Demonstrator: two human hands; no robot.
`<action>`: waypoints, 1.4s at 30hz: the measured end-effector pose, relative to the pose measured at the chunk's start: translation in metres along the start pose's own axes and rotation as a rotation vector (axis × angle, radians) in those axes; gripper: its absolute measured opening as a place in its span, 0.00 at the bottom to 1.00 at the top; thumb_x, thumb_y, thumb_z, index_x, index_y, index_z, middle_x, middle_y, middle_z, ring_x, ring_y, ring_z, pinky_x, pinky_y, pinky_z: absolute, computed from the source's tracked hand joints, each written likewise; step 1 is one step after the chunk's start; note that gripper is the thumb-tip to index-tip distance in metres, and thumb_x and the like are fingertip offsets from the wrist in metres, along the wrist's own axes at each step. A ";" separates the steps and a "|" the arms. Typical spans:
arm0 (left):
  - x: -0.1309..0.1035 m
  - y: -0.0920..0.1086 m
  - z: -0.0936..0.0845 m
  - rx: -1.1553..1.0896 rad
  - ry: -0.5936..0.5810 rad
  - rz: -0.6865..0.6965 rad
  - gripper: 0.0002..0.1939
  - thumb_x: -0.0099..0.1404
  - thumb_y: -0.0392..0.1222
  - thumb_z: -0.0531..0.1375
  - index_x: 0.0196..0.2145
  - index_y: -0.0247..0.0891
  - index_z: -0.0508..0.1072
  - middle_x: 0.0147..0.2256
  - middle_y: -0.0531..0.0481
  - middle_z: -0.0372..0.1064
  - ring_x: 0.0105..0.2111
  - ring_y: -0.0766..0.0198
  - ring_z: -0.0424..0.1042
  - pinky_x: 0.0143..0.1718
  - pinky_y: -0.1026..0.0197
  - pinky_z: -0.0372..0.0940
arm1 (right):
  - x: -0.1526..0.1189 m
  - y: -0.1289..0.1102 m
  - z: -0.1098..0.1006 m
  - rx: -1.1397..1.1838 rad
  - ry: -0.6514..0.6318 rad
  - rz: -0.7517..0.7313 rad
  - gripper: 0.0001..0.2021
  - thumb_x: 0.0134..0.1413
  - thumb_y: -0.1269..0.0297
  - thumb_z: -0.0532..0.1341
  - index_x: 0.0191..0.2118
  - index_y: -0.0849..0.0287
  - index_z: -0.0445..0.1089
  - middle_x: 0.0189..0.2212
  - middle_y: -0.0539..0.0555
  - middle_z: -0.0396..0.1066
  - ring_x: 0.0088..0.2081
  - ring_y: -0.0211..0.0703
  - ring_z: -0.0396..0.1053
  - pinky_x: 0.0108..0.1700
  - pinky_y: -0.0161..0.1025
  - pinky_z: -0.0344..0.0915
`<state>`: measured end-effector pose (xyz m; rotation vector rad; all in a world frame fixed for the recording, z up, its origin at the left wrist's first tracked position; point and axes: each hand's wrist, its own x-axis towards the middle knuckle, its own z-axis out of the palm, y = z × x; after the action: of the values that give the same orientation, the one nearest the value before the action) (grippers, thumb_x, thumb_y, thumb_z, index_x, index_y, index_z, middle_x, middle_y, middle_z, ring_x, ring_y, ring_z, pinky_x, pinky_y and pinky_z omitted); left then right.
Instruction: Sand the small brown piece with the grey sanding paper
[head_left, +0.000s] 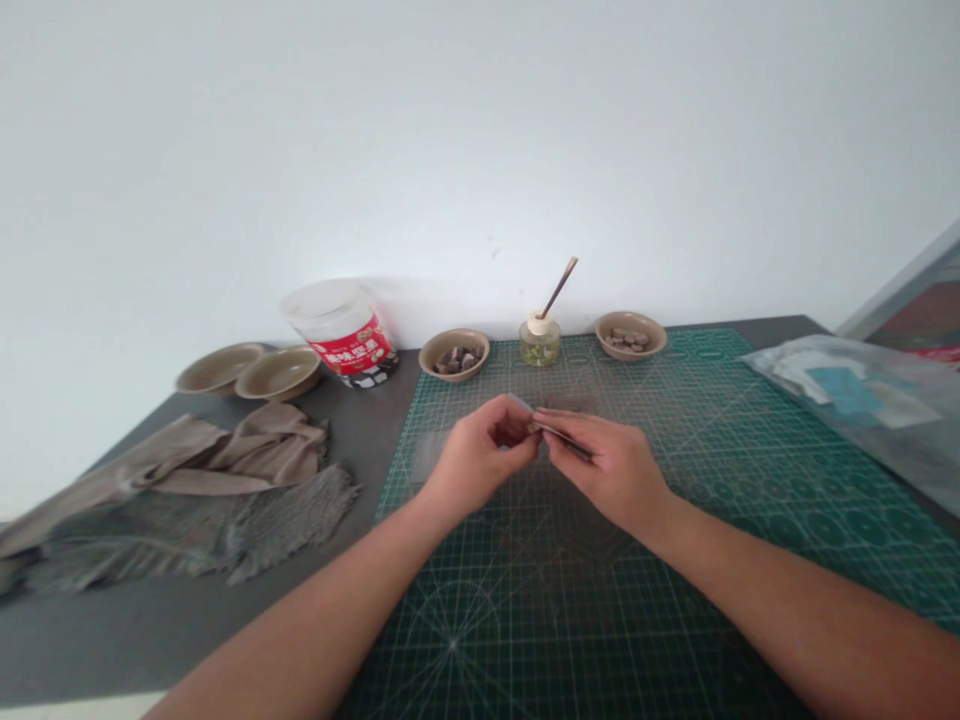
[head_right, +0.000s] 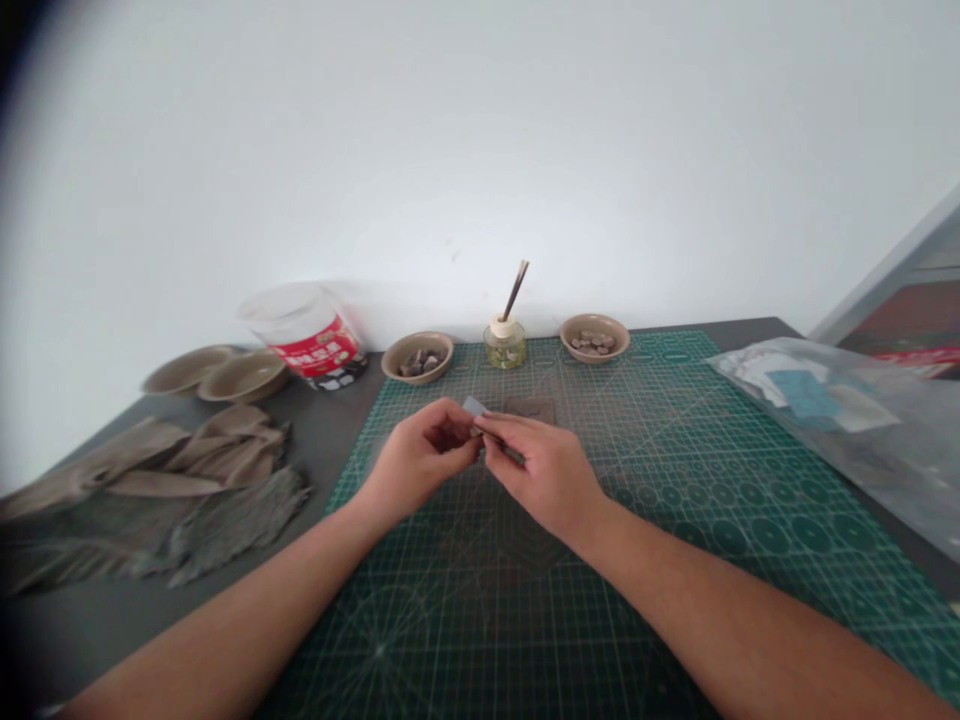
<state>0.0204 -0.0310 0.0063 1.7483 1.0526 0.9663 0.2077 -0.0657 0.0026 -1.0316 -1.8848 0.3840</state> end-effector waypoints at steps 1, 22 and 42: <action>-0.001 0.000 0.000 -0.003 0.002 0.000 0.07 0.60 0.41 0.64 0.34 0.37 0.72 0.28 0.53 0.72 0.28 0.68 0.70 0.30 0.66 0.65 | -0.001 0.000 0.000 -0.019 -0.002 -0.022 0.15 0.63 0.68 0.60 0.53 0.51 0.75 0.52 0.50 0.75 0.52 0.45 0.74 0.58 0.43 0.70; -0.008 0.009 0.006 -0.058 0.139 0.026 0.07 0.59 0.39 0.66 0.30 0.37 0.71 0.28 0.53 0.73 0.28 0.67 0.71 0.31 0.65 0.66 | 0.000 0.004 -0.005 -0.321 -0.047 -0.189 0.21 0.66 0.71 0.55 0.63 0.56 0.65 0.59 0.56 0.68 0.56 0.49 0.71 0.58 0.49 0.70; -0.008 0.005 0.007 -0.116 0.159 0.052 0.06 0.56 0.32 0.63 0.26 0.36 0.68 0.23 0.56 0.67 0.24 0.71 0.65 0.27 0.67 0.61 | 0.000 0.000 -0.004 -0.342 -0.027 -0.384 0.20 0.67 0.75 0.53 0.61 0.66 0.67 0.60 0.62 0.67 0.61 0.45 0.65 0.63 0.44 0.66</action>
<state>0.0253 -0.0417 0.0075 1.6314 1.0329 1.1915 0.2107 -0.0665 0.0046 -0.8523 -2.1636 -0.1536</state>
